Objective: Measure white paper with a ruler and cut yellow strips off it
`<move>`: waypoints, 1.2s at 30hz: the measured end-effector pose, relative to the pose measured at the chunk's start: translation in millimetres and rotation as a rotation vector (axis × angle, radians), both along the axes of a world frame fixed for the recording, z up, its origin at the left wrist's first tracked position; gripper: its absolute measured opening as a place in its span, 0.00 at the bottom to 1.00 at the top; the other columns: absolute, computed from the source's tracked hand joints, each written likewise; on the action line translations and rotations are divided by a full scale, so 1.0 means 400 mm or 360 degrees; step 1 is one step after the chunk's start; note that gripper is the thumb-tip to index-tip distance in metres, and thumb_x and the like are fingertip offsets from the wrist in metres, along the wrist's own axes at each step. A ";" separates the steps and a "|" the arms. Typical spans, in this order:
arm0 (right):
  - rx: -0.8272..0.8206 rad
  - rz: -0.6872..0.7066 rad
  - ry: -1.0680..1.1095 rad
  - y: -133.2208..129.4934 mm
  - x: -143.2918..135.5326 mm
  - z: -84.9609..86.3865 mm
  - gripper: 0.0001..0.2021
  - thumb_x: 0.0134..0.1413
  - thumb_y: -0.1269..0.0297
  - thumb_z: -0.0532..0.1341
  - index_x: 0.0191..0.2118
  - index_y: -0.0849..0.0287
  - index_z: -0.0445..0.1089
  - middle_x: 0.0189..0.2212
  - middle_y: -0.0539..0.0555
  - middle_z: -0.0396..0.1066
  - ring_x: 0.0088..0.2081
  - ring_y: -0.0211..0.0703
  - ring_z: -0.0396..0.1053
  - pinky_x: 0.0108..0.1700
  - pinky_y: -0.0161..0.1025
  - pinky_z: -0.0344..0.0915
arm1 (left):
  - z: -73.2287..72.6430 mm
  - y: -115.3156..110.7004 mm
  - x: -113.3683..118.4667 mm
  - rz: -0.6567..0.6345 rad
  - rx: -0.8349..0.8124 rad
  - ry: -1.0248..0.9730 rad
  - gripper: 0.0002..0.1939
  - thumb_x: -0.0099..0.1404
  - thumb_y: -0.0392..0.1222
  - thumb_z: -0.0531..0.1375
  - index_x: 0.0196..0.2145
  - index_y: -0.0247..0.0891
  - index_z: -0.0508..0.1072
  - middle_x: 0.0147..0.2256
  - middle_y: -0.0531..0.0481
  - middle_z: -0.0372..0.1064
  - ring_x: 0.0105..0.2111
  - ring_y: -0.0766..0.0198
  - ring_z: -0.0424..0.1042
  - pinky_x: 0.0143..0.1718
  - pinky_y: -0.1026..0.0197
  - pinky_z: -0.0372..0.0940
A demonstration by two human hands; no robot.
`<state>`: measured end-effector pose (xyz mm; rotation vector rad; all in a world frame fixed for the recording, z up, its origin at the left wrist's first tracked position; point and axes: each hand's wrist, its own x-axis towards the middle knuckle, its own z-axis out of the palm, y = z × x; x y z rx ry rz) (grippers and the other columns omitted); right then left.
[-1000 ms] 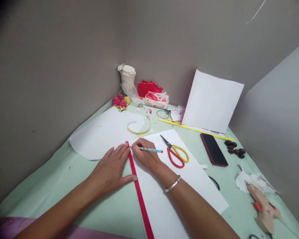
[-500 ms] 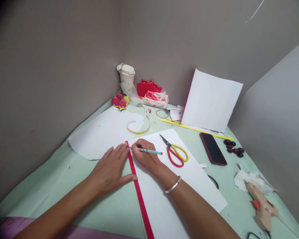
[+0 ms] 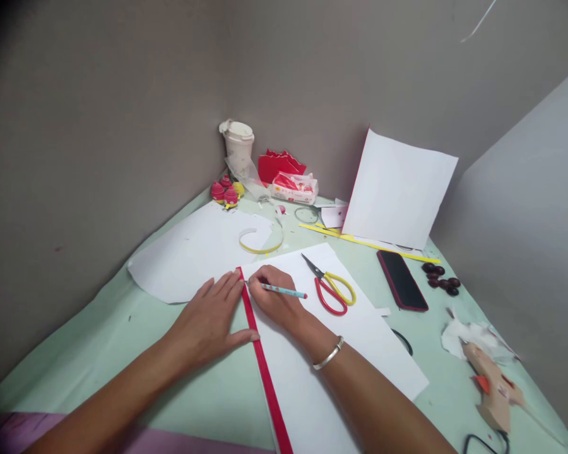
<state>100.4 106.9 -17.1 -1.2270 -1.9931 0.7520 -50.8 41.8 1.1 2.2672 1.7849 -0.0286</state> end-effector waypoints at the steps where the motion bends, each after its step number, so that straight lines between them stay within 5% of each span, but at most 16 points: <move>1: -0.0001 0.0001 0.0001 -0.001 0.000 0.000 0.09 0.56 0.73 0.58 0.27 0.55 0.70 0.26 0.49 0.73 0.29 0.41 0.69 0.34 0.36 0.62 | 0.000 0.000 0.000 -0.0002 0.0000 0.0006 0.51 0.60 0.68 0.57 0.68 0.28 0.53 0.70 0.33 0.39 0.70 0.45 0.41 0.68 0.41 0.42; 36: -0.0009 -0.0005 0.0031 -0.041 0.024 -0.007 0.09 0.54 0.74 0.57 0.27 0.56 0.70 0.26 0.48 0.73 0.29 0.40 0.69 0.34 0.35 0.63 | 0.003 -0.002 -0.001 0.0007 -0.0002 -0.0042 0.51 0.58 0.67 0.59 0.67 0.27 0.55 0.70 0.32 0.42 0.70 0.44 0.41 0.68 0.41 0.41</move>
